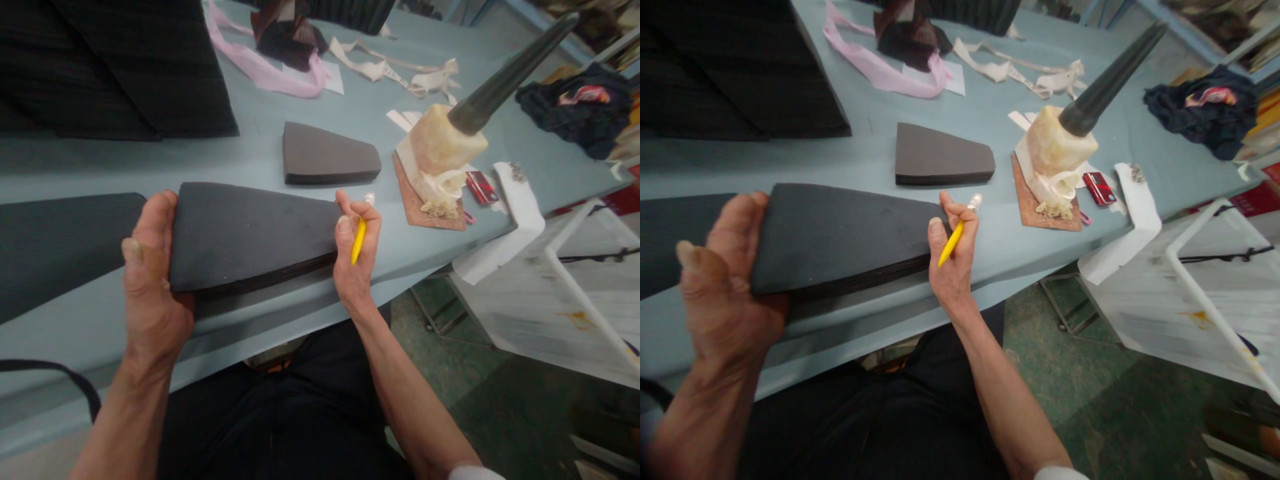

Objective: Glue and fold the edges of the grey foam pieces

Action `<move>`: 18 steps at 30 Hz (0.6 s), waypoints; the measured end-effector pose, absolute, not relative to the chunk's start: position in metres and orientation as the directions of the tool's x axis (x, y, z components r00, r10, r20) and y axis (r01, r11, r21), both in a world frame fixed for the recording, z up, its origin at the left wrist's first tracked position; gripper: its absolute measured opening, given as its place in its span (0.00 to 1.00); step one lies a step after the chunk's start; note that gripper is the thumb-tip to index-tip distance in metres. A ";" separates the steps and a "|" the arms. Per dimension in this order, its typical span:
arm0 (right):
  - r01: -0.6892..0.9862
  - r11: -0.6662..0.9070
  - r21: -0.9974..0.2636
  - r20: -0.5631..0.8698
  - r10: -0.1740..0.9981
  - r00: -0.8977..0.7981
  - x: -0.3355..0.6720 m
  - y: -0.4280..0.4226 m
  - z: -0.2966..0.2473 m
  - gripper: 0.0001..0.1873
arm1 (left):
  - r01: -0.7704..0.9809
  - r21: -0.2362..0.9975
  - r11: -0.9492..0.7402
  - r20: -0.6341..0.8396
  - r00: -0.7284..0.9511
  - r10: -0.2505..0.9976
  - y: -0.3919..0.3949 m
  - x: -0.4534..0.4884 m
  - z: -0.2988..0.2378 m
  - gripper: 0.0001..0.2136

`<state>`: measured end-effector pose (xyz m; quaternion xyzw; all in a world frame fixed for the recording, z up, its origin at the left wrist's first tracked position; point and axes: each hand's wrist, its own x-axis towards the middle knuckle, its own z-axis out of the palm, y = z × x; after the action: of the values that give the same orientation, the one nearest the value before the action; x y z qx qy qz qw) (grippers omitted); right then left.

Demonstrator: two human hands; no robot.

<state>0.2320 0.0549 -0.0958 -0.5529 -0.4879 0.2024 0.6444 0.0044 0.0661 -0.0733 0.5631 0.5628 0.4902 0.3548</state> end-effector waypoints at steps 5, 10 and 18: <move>0.310 0.372 -0.875 0.480 0.753 0.450 0.235 0.055 -0.105 0.14 | -0.072 0.993 -0.099 0.085 -0.178 0.980 0.063 0.011 -0.070 0.37; 0.353 0.421 -0.835 0.547 0.702 0.456 0.235 0.057 -0.115 0.15 | -0.206 0.962 -0.177 0.149 -0.144 0.978 0.064 0.007 -0.082 0.40; 0.435 0.384 -0.815 0.561 0.713 0.422 0.233 0.056 -0.116 0.15 | -0.133 0.971 -0.199 0.183 -0.129 0.975 0.069 0.002 -0.100 0.49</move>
<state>0.2332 0.0556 -0.1165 -0.5445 -0.5267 0.1079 0.6437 0.0024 0.0689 -0.0998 0.4785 0.4400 0.6089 0.4547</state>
